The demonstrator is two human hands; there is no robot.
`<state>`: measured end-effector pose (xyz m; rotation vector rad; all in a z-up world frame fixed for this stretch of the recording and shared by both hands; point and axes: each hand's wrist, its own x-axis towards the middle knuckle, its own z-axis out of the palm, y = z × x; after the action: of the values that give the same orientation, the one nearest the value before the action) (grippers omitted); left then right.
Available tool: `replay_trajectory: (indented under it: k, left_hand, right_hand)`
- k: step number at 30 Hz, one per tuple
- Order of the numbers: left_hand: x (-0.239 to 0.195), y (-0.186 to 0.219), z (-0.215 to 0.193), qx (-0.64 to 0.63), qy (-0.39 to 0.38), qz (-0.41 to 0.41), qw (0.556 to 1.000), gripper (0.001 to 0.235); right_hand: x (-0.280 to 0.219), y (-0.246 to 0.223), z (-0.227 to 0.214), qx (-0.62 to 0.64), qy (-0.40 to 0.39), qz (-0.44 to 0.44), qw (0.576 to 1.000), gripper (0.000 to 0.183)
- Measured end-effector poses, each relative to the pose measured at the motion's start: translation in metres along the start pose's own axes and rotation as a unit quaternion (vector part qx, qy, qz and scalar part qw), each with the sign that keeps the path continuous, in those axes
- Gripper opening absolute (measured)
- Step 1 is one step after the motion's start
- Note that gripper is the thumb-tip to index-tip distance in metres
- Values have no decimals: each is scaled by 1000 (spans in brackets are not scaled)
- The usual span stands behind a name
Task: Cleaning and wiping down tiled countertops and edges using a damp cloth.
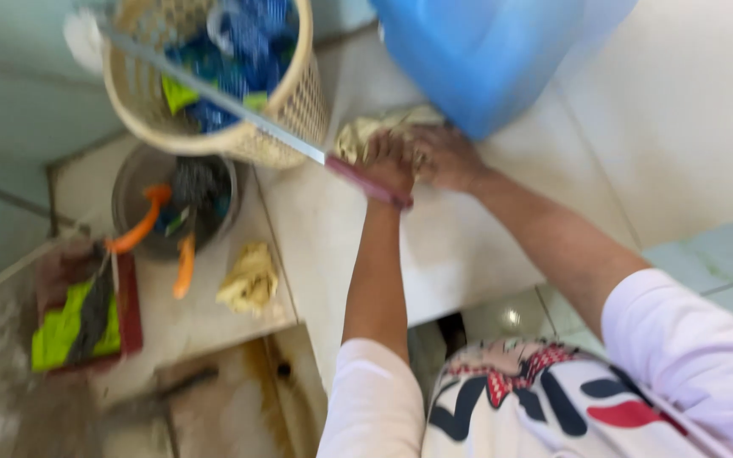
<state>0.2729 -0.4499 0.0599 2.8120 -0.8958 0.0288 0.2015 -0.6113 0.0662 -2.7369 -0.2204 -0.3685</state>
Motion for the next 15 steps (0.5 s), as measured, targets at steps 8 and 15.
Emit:
replay_trajectory:
  k: [8,15]
  left_hand:
    - [-128,69,-23,-86,75,-43,992,28]
    - [-265,141,-25,-71,200,55,976,21]
  right_hand:
    - [-113,-53,-50,-21,36,-17,999,29]
    - [-237,-88,-89,6,-6,-65,998,18]
